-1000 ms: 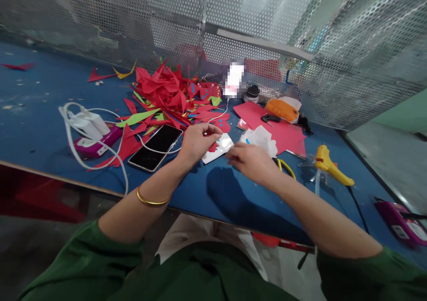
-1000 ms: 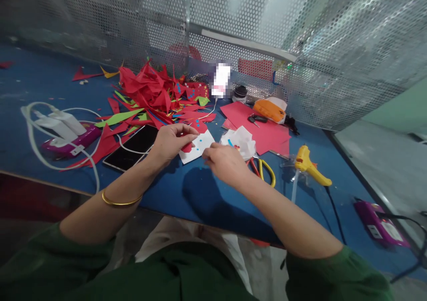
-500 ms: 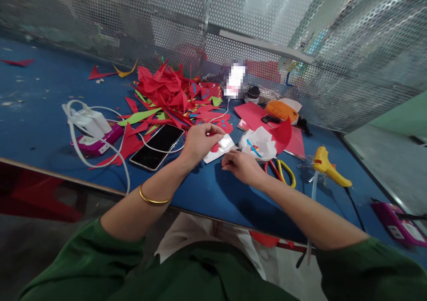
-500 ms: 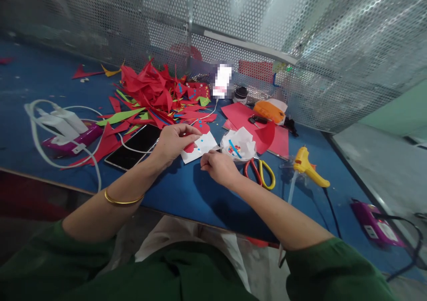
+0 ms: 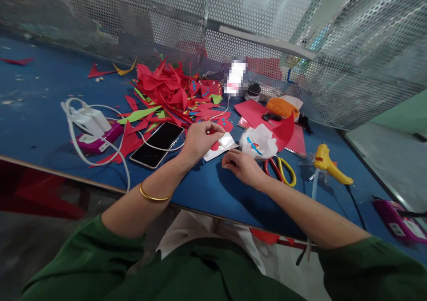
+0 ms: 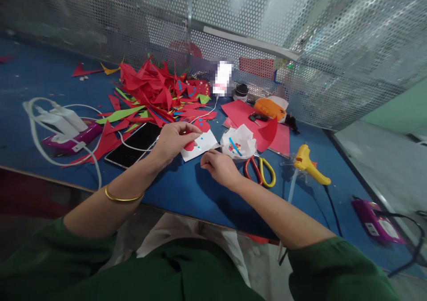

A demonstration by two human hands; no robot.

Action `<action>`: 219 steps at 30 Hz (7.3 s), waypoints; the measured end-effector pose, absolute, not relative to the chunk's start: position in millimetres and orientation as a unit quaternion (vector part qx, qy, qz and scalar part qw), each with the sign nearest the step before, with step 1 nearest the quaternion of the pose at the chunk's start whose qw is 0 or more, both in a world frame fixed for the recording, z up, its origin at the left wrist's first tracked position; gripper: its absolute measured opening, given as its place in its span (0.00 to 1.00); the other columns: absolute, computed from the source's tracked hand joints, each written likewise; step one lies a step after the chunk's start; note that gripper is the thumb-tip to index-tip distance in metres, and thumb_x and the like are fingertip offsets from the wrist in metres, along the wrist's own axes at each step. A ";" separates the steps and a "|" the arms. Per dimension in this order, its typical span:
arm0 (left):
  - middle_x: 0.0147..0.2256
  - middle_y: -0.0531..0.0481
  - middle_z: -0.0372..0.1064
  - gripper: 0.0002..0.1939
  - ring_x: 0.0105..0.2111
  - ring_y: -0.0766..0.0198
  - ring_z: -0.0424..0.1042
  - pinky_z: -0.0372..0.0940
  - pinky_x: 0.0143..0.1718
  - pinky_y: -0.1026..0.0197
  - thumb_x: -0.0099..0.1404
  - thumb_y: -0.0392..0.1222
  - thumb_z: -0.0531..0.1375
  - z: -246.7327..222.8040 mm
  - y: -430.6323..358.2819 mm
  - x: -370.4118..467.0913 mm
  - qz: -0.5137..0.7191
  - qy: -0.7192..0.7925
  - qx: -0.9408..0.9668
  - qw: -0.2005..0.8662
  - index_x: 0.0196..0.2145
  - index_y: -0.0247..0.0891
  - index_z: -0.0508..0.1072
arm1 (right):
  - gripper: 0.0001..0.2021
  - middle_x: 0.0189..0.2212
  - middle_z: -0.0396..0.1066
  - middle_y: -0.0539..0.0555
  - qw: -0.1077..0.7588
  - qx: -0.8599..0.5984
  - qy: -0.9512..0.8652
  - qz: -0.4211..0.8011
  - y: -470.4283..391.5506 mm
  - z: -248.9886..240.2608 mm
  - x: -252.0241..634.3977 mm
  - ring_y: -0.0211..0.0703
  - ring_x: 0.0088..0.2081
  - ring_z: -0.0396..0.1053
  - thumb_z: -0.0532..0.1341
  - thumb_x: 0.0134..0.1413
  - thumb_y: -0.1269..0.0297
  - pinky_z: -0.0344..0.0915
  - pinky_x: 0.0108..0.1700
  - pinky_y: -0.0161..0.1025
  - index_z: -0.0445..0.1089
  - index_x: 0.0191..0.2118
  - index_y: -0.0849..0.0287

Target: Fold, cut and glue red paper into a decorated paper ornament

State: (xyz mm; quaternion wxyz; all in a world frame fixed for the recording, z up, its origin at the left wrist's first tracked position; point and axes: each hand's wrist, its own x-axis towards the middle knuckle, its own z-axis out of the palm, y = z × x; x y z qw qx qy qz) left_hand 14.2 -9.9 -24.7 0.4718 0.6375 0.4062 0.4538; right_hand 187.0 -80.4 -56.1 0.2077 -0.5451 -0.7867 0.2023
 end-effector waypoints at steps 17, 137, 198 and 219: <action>0.26 0.51 0.75 0.05 0.23 0.69 0.70 0.64 0.26 0.65 0.55 0.39 0.65 -23.8 -11.4 15.1 0.457 0.409 0.631 0.475 0.30 0.36 0.79 | 0.07 0.32 0.66 0.49 0.287 -0.552 -0.752 0.218 -78.0 -54.3 185.9 0.38 0.32 0.63 0.65 0.49 0.73 0.59 0.36 0.37 0.67 0.32 0.57; 0.26 0.49 0.76 0.07 0.25 0.66 0.72 0.65 0.31 0.64 0.56 0.43 0.65 -19.4 -17.0 15.6 0.453 0.393 0.573 0.558 0.29 0.36 0.79 | 0.13 0.15 0.54 0.41 0.650 -0.511 -0.344 0.446 -52.4 -17.2 144.9 0.30 0.19 0.46 0.71 0.37 0.55 0.43 0.22 0.35 0.70 0.24 0.58; 0.18 0.55 0.69 0.06 0.17 0.69 0.67 0.60 0.22 0.65 0.57 0.41 0.64 -15.9 -23.0 16.0 0.399 0.374 0.676 0.493 0.30 0.36 0.78 | 0.09 0.22 0.64 0.46 0.525 -0.581 -0.548 0.295 -57.7 -6.6 186.7 0.36 0.26 0.56 0.63 0.49 0.57 0.51 0.29 0.38 0.67 0.26 0.56; 0.31 0.44 0.80 0.06 0.23 0.65 0.75 0.68 0.24 0.66 0.54 0.40 0.68 -14.5 -21.0 17.7 0.342 0.392 0.508 0.687 0.30 0.35 0.79 | 0.08 0.21 0.64 0.46 0.525 -0.597 -0.546 0.264 -59.7 -18.6 178.9 0.35 0.24 0.55 0.62 0.50 0.58 0.52 0.28 0.37 0.68 0.26 0.56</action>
